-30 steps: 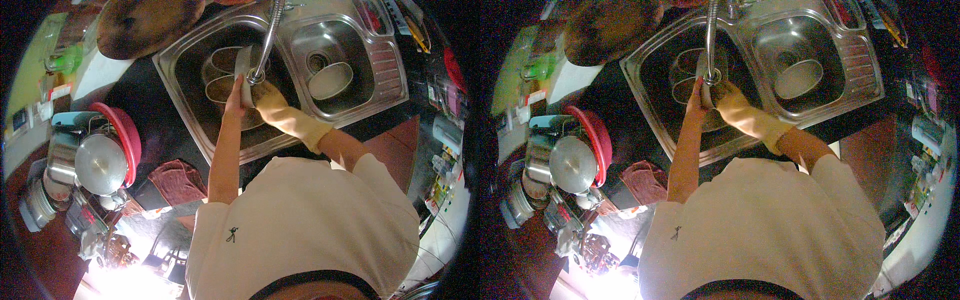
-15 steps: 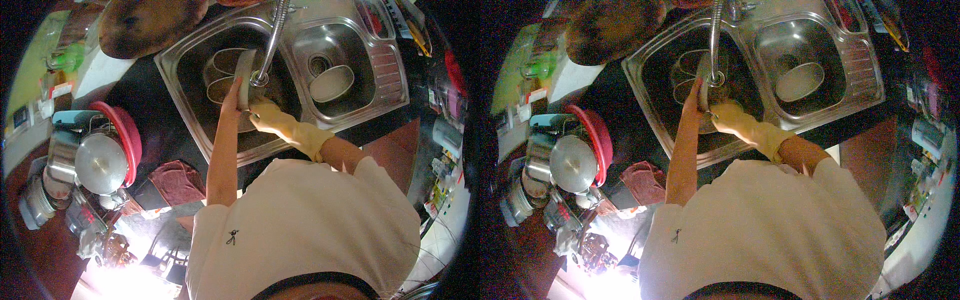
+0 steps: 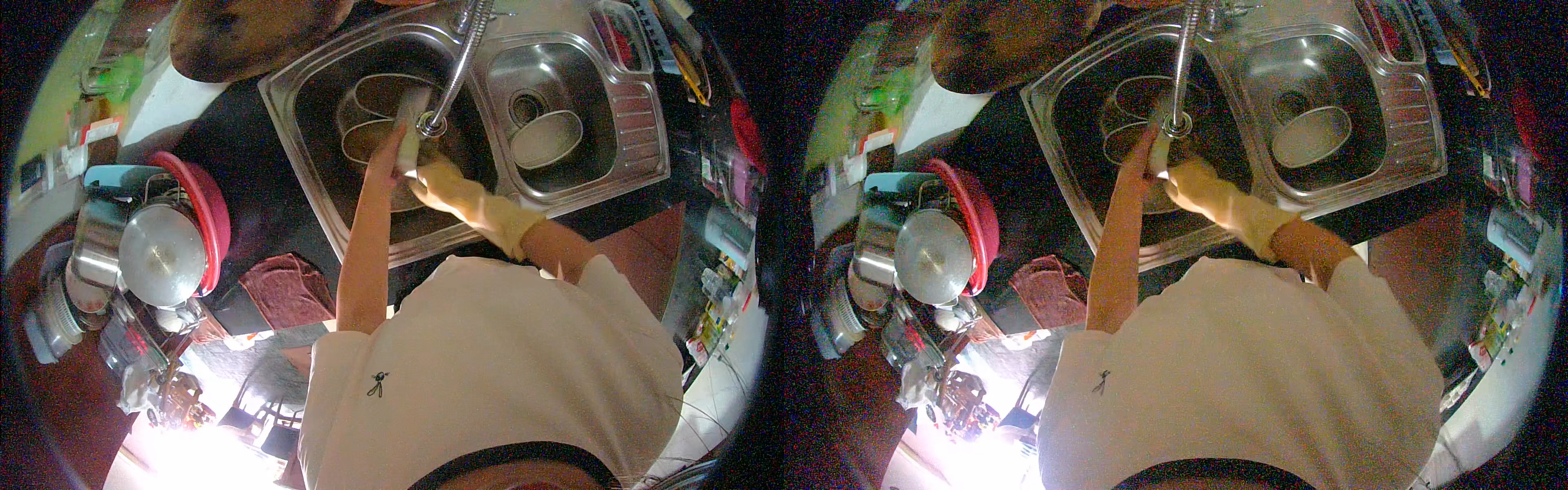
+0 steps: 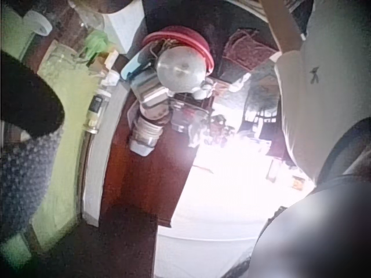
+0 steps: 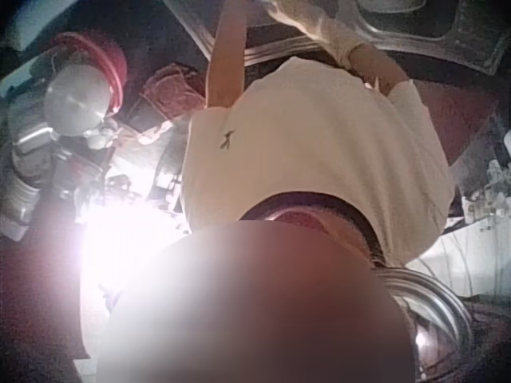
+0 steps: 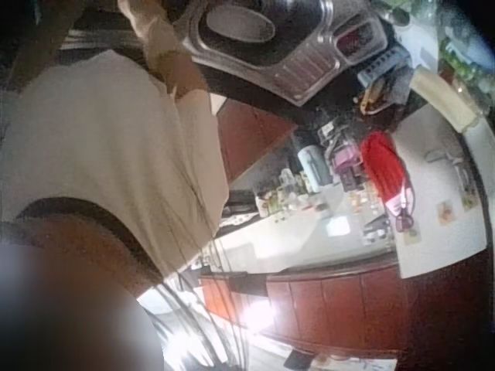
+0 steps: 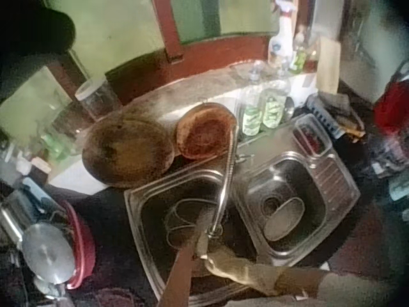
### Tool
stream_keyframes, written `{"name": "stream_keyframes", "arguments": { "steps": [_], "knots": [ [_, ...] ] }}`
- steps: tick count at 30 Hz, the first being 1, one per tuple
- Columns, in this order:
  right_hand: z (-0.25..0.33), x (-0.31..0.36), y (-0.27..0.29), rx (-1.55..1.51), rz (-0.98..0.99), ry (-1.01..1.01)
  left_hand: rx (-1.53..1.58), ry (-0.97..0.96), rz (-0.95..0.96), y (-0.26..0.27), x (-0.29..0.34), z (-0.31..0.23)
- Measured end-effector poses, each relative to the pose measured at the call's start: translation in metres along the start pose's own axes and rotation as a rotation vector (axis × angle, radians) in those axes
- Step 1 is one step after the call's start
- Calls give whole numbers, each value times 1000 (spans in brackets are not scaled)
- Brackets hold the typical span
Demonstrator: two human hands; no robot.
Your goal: The person washes dishes by hand in a sink. They scrub a bowl, a plate, and a plastic container using a sponge and rinse them under running water.
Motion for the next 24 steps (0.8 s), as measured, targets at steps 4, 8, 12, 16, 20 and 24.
{"name": "stream_keyframes", "arguments": {
  "steps": [4,8,12,16,20,24],
  "knots": [
    [31,26,46,-364,-47,-242,227,-87,195,-25,2,5],
    [44,52,62,-684,-318,-320,315,-42,170,-18,0,10],
    [29,58,73,-384,-420,-247,380,-33,372,16,-16,23],
    [39,53,107,-283,-259,-429,405,9,433,10,-29,30],
    [46,47,123,-260,-153,-455,347,-116,567,-10,-35,29],
    [34,37,119,71,-434,-393,172,-178,516,-12,-41,40]
  ]
}}
Point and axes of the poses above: each hand's wrist, its own x-axis away from the middle knuckle, its own y-axis out of the back of the hand, z = x × y, the point moved 1 cm from there along -x, towards the middle knuckle, and after that the axes turned 3 degrees about -y, right-handed, at the moved point
